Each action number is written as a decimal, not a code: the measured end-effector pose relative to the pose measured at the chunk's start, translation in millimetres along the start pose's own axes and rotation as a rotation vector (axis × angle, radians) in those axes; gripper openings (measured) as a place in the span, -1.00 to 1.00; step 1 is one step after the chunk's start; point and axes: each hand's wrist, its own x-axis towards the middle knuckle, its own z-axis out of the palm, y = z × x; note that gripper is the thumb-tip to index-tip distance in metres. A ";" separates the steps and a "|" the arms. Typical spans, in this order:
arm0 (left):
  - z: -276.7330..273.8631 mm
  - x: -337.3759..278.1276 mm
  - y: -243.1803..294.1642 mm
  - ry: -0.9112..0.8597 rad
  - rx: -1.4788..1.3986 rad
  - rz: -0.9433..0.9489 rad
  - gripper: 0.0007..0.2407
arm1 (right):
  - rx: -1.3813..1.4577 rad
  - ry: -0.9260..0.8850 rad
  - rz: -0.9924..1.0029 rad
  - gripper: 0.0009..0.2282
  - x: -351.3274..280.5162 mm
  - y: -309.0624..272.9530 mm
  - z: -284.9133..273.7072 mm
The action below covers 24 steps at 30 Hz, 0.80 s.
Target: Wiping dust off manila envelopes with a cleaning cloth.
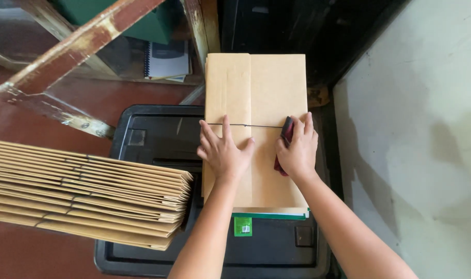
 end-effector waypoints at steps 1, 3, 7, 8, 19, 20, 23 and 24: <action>4.1 -0.1 -1.8 -0.006 -0.003 -0.002 -0.25 | -0.006 -0.003 0.003 -0.38 1.7 2.3 4.3; 11.2 -1.3 -4.0 0.040 0.004 0.010 -0.26 | -0.013 0.053 -0.024 -0.37 4.4 7.1 11.0; 17.3 -5.1 -4.5 0.030 0.010 0.013 -0.25 | -0.045 0.095 -0.067 -0.37 7.4 18.0 20.1; 17.0 -5.2 -4.5 0.026 -0.004 0.020 -0.23 | -0.087 0.089 -0.094 -0.33 5.3 13.9 17.9; -10.4 -7.6 9.9 0.022 0.093 0.206 -0.29 | -0.319 -0.049 -0.100 -0.15 -6.8 -29.5 1.5; -11.6 -8.9 10.3 0.022 0.090 0.223 -0.30 | -0.331 -0.050 -0.101 -0.15 -8.5 -31.4 0.9; -14.7 -12.0 9.9 0.020 0.088 0.245 -0.32 | -0.344 -0.055 -0.100 -0.16 -11.3 -33.0 1.9; -15.9 -13.1 9.3 0.018 0.090 0.249 -0.32 | -0.344 -0.060 -0.098 -0.17 -12.2 -33.2 2.8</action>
